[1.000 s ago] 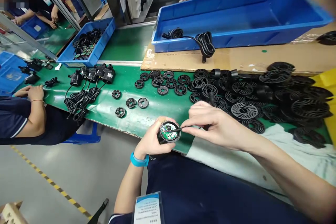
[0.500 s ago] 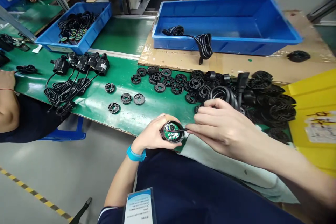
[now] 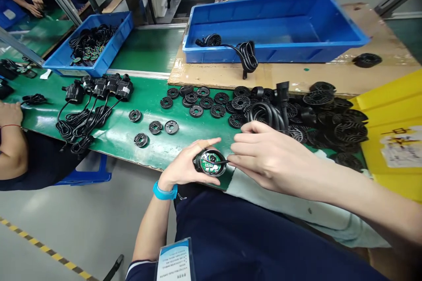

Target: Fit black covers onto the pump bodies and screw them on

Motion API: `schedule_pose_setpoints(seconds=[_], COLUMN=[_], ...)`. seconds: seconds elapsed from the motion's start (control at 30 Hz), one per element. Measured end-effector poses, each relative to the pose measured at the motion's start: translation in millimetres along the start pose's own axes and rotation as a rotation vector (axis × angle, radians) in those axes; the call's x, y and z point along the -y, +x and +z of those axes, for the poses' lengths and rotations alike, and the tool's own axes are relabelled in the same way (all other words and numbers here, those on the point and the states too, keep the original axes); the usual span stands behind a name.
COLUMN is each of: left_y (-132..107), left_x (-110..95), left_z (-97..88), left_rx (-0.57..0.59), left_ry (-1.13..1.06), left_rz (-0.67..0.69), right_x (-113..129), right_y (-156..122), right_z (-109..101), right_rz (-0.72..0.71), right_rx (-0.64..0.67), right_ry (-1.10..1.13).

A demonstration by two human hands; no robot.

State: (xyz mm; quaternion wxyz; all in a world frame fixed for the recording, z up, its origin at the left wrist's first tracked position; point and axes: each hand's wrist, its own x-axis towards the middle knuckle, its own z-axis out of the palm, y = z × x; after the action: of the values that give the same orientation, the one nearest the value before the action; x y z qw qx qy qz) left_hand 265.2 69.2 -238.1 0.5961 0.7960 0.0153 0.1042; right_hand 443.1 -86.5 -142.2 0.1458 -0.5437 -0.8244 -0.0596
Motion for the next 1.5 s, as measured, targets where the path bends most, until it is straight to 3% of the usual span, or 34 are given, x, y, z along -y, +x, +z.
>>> schedule_pose_setpoints(seconds=[0.1,0.2,0.4,0.6,0.93,1.1,1.23,1.37,1.5], left_y=[-2,-5,-7,-8,-6,-6,-5,-5,-4], left_x=[-2,-4,-7,-3,5,8,8,7,8], left_z=[-2.3,-1.9,7.6,28.2,34.3,36.3,37.4,37.3,37.9], left_rx=[-0.024,-0.074,-0.137,-0.378,-0.488,-0.552,-0.568,-0.571,-0.576], left_ry=[-0.051,0.046,0.212,0.379,0.371,0.357,0.353,0.368,0.383], left_rz=[-0.056,-0.041,0.085,0.426,0.494,0.521,0.533,0.538,0.530], right_x=[-4,-6,-9,-12,-1,-16,-27,-22,-16], right_y=[2,1,1,1,7,-1,-13,-22,-25], right_z=[0,1,1,-2,-8,-7,5,19,22], right_rz=[-0.006,-0.012,-0.050,-0.057,-0.032,0.084,0.224,0.456,0.633], right_rx=[0.007,0.011,0.028,0.082,0.111,0.141,0.059,-0.058,-0.058], right_ry=[0.029,0.044,0.060,0.052,-0.029,0.264,0.521,0.744,0.828])
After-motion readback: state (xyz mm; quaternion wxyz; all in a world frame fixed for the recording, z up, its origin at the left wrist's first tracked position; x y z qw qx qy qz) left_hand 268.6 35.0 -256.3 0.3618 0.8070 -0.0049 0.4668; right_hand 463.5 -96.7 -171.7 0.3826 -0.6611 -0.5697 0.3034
